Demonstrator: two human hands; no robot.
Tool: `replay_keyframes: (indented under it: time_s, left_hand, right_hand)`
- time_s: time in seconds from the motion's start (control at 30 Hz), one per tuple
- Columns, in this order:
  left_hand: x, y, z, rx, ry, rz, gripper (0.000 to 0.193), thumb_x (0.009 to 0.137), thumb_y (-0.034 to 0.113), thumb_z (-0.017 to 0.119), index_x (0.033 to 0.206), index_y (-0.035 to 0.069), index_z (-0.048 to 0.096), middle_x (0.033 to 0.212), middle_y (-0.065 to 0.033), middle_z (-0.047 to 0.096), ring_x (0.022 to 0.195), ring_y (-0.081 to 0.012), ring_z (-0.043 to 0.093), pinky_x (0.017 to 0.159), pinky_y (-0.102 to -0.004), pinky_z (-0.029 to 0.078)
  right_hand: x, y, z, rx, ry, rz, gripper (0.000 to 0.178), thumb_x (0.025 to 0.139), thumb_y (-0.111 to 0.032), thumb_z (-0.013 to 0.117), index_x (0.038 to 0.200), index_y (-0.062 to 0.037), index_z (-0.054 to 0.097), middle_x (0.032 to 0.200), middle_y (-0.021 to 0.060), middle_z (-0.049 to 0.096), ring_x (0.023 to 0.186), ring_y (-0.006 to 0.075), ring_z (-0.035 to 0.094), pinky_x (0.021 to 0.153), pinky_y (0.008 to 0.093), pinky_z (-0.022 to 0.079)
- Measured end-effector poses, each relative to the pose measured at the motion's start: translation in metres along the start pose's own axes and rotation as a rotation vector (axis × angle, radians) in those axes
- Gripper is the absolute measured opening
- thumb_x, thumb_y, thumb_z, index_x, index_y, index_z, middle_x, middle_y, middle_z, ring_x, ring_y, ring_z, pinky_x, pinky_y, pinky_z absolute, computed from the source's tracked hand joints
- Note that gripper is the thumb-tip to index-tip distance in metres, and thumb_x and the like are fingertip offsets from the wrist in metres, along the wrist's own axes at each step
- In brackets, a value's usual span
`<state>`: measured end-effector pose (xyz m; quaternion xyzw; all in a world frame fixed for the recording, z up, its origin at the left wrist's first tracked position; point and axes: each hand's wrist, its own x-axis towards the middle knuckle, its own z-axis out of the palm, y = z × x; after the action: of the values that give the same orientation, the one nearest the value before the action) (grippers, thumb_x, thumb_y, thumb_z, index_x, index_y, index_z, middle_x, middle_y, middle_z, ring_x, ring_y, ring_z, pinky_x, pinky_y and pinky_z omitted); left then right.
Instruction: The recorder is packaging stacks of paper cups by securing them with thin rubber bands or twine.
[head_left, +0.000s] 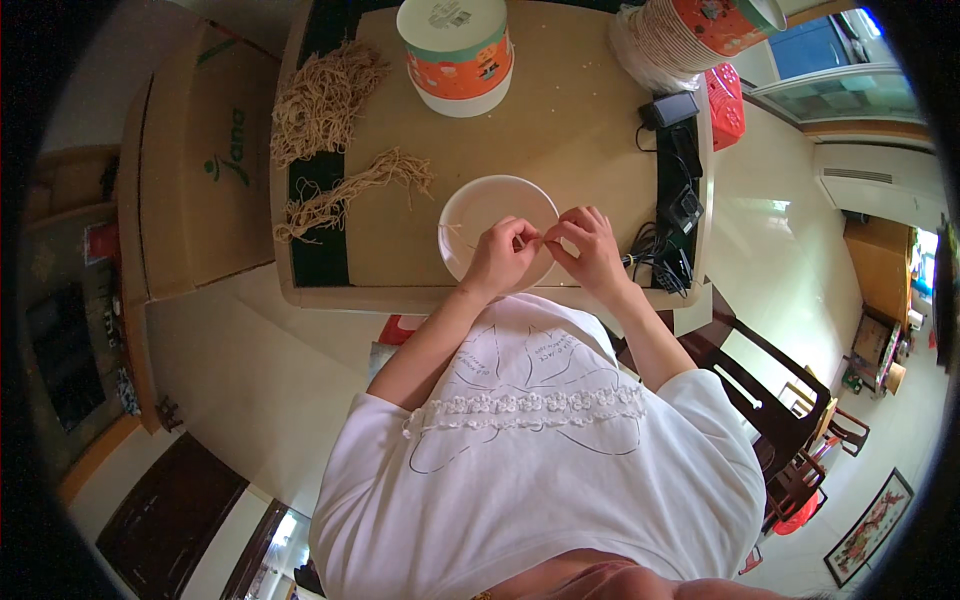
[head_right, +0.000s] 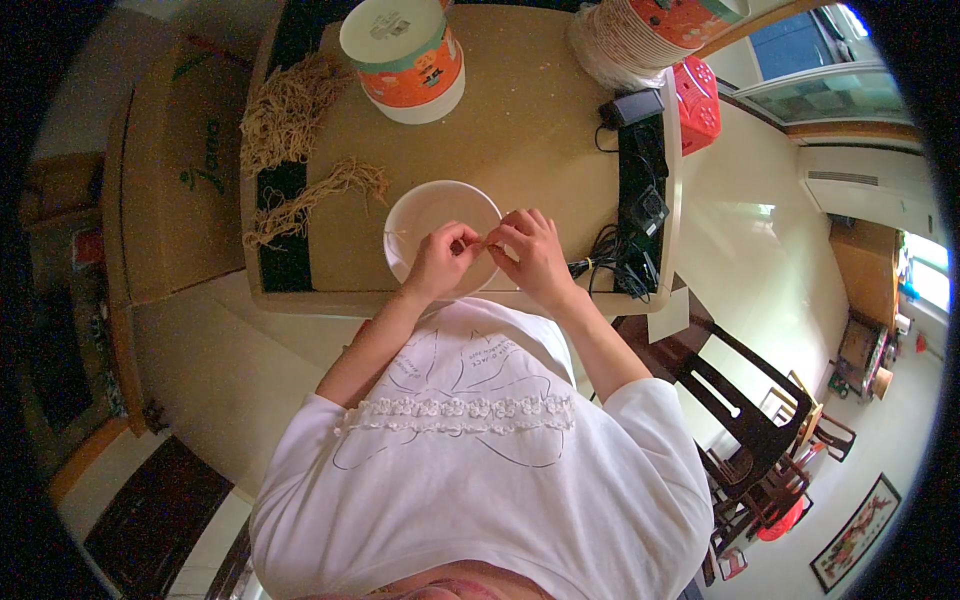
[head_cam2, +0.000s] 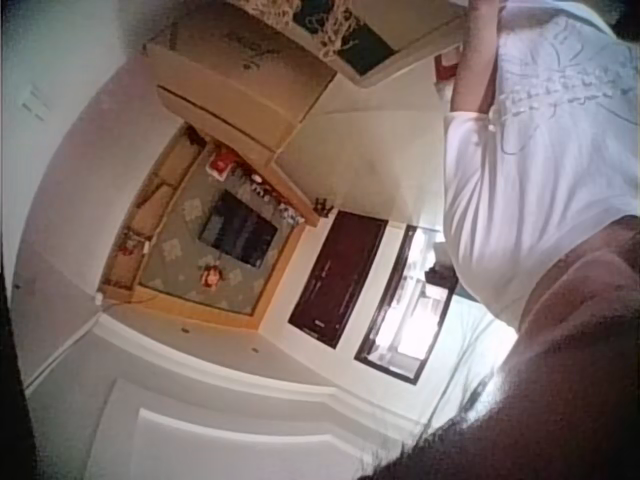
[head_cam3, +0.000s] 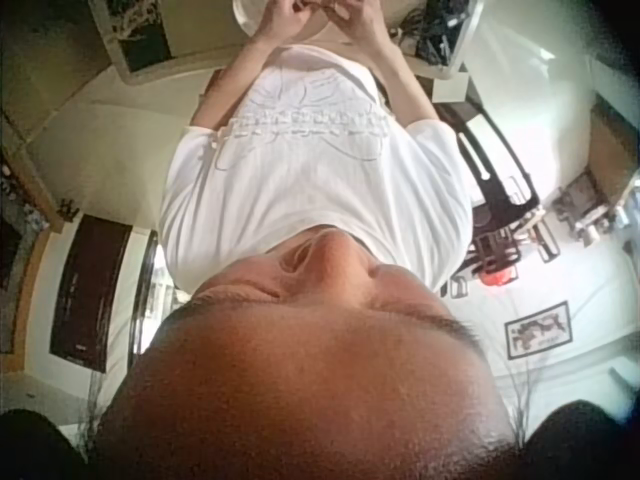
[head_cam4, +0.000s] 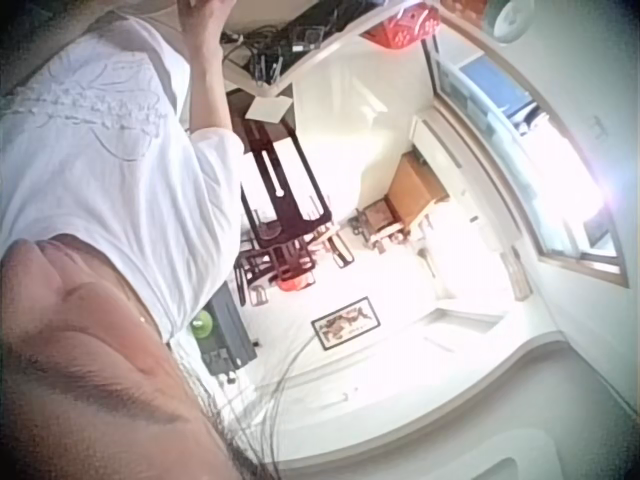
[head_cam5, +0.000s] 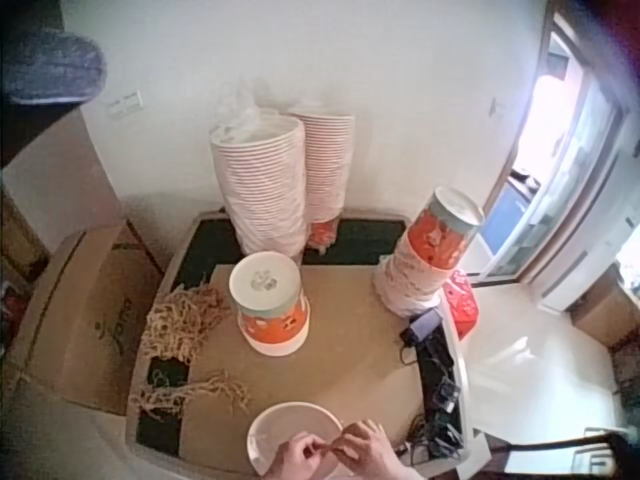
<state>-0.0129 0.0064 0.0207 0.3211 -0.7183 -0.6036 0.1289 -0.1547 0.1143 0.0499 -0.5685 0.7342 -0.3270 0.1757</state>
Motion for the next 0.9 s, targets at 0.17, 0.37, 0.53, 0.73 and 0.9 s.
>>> replay_keyframes:
  time_s: [0.17, 0.37, 0.53, 0.73, 0.9]
  left_hand:
    - [0.001, -0.001, 0.001, -0.009, 0.002, 0.011, 0.010, 0.083, 0.009, 0.067, 0.084, 0.000, 0.063, 0.078, -0.0082, 0.062, 0.067, -0.0140, 0.060, 0.061, -0.0269, 0.047]
    - [0.001, -0.011, -0.003, -0.024, 0.030, -0.020, 0.009, 0.082, 0.009, 0.068, 0.082, 0.001, 0.064, 0.080, -0.0060, 0.063, 0.068, -0.0112, 0.060, 0.060, -0.0251, 0.046]
    - [-0.001, 0.001, -0.003, -0.033, 0.039, 0.021, 0.007, 0.079, 0.007, 0.070, 0.083, 0.001, 0.067, 0.079, -0.0040, 0.063, 0.066, -0.0085, 0.057, 0.059, -0.0231, 0.045]
    - [-0.002, 0.005, 0.000, 0.009, 0.069, 0.053, 0.007, 0.079, 0.006, 0.071, 0.084, 0.002, 0.069, 0.078, -0.0036, 0.061, 0.064, -0.0078, 0.056, 0.058, -0.0219, 0.045]
    - [-0.002, 0.007, 0.000, 0.009, 0.069, 0.069, 0.007, 0.079, 0.006, 0.070, 0.084, 0.001, 0.069, 0.078, -0.0048, 0.062, 0.064, -0.0088, 0.056, 0.058, -0.0223, 0.045]
  right_hand:
    - [0.000, 0.003, 0.003, 0.118, 0.013, 0.026, 0.011, 0.074, -0.005, 0.069, 0.082, -0.0100, 0.064, 0.089, 0.0037, 0.059, 0.087, 0.0216, 0.054, 0.072, 0.0316, 0.041]
    - [-0.009, 0.020, 0.013, 0.588, 0.021, 0.373, 0.008, 0.078, -0.002, 0.068, 0.082, -0.0067, 0.063, 0.082, -0.0014, 0.058, 0.077, 0.0088, 0.049, 0.068, 0.0232, 0.038]
    - [-0.008, 0.016, 0.010, 0.521, 0.010, 0.350, 0.008, 0.078, -0.004, 0.069, 0.082, -0.0072, 0.064, 0.082, -0.0017, 0.058, 0.076, 0.0083, 0.048, 0.068, 0.0229, 0.038]
    - [-0.009, 0.014, 0.013, 0.485, 0.027, 0.301, 0.009, 0.078, -0.004, 0.070, 0.084, -0.0063, 0.064, 0.084, 0.0004, 0.059, 0.075, 0.0110, 0.049, 0.068, 0.0240, 0.039]
    - [-0.007, 0.011, 0.011, 0.435, 0.018, 0.298, 0.010, 0.076, -0.004, 0.070, 0.085, -0.0055, 0.064, 0.084, 0.0025, 0.058, 0.076, 0.0127, 0.050, 0.069, 0.0250, 0.041]
